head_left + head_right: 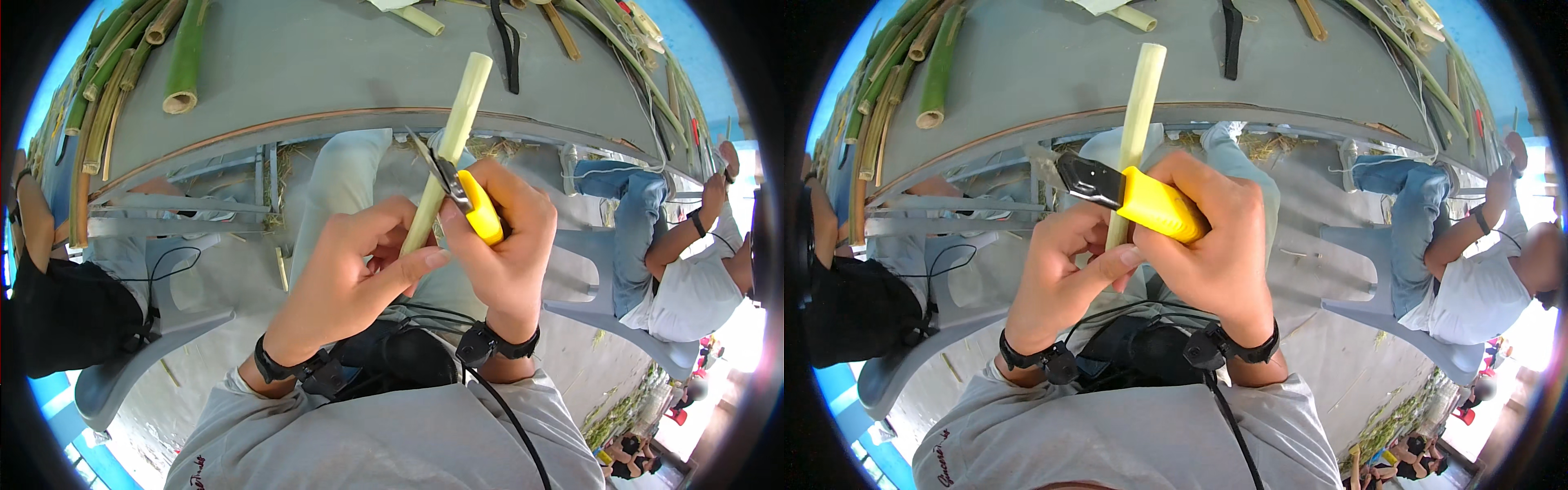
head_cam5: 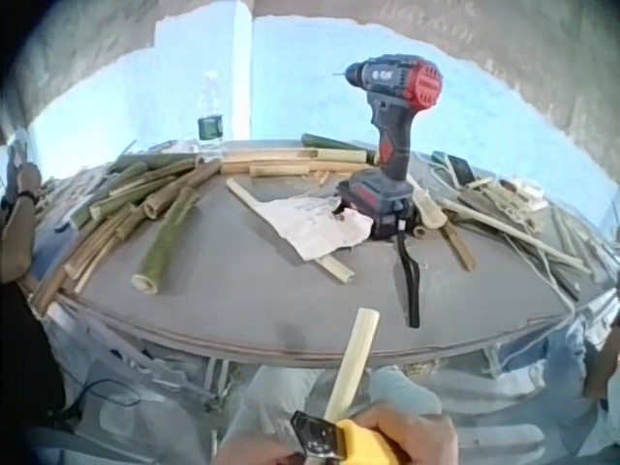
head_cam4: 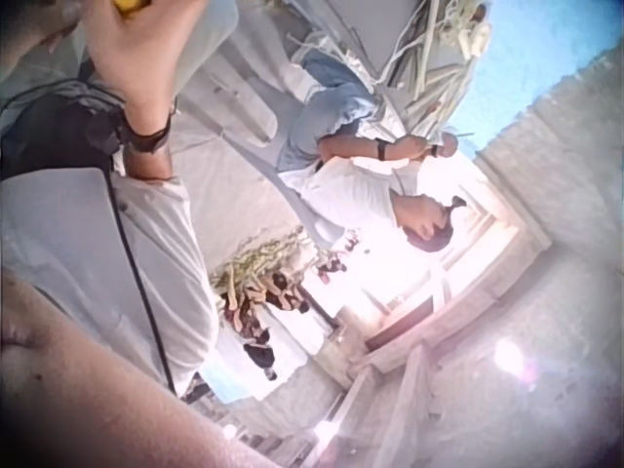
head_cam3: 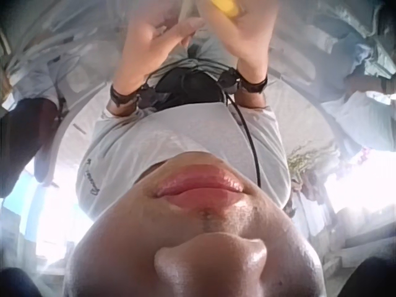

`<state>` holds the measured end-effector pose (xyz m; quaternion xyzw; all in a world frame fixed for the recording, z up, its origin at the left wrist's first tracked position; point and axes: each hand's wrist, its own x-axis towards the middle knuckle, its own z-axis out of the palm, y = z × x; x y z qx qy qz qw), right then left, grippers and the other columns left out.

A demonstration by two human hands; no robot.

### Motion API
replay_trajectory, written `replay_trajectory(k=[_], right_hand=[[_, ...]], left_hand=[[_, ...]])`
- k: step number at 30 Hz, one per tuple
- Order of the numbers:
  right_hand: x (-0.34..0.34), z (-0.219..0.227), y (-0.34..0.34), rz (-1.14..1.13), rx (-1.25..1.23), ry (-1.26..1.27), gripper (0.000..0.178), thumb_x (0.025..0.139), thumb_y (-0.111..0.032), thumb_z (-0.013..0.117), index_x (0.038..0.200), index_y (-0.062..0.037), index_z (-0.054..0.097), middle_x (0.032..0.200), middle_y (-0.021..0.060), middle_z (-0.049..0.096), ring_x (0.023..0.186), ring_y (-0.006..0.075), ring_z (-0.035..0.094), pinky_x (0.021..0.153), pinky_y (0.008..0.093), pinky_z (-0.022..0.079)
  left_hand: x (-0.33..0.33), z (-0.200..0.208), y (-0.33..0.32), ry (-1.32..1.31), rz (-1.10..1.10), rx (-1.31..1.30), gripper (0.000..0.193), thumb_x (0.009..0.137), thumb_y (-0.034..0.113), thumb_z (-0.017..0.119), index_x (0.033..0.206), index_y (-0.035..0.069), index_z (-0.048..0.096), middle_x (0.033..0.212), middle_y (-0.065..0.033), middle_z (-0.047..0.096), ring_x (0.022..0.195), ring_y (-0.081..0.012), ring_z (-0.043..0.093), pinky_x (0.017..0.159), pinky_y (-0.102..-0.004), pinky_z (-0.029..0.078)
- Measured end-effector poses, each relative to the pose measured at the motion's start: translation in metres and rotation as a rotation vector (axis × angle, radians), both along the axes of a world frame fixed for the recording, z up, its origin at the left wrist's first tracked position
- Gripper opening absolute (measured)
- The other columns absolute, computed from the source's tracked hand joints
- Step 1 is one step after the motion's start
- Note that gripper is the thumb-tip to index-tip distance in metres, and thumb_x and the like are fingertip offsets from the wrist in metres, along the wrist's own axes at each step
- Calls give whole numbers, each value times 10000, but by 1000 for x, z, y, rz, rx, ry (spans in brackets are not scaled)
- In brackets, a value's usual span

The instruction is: Scraping and carving a segment of bamboo using a utility knife.

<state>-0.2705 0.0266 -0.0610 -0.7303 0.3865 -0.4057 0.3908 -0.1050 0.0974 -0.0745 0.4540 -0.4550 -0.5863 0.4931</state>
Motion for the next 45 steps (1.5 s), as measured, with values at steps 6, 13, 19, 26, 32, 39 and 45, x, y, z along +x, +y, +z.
replay_trajectory(k=[6,13,19,26,32,39,45], right_hand=[[-8,-7,-1,21,259,-164,127,834,-96,671,909,3,644,676,33,597,588,100,504,561,257,422],[-7,-6,-2,70,147,-142,114,850,-78,674,914,7,636,689,30,612,608,84,525,568,256,437],[-9,0,4,-10,85,-33,134,788,-72,682,848,29,620,703,9,537,651,93,447,596,255,355],[-9,-4,7,-22,113,-43,103,766,-61,683,775,5,604,685,-5,531,619,79,433,563,248,328],[-10,-7,9,-48,168,-87,113,773,-82,689,779,2,614,703,-3,555,642,78,448,576,245,338],[-6,-5,10,5,188,-130,146,815,-104,701,852,19,630,732,4,578,675,83,468,609,246,368],[-4,-5,10,-14,144,-77,127,815,-62,712,865,23,632,750,12,584,685,74,465,608,238,362]], left_hand=[[-1,-4,-5,2,-50,20,164,998,116,701,993,-20,611,711,-5,584,627,-53,548,560,-226,436],[-7,-5,-5,44,-3,-10,172,1001,126,698,997,-21,609,712,1,585,644,-50,573,579,-215,462],[-6,-8,-4,-211,14,-86,186,979,130,720,999,-20,611,678,-21,539,585,-62,453,530,-246,369],[-7,-10,0,-201,-4,-55,184,1002,149,692,982,-9,601,655,-17,530,575,-73,468,532,-250,373],[-7,-11,4,-72,9,-26,181,1038,161,651,1006,-2,580,687,-9,582,613,-58,563,565,-225,434],[-5,-10,5,-77,-9,-42,179,1039,166,649,1046,1,582,695,-7,592,622,-57,576,576,-222,446],[-2,-14,6,-131,-14,-59,221,1036,189,656,1132,-2,602,670,6,505,591,-57,452,545,-246,364]])
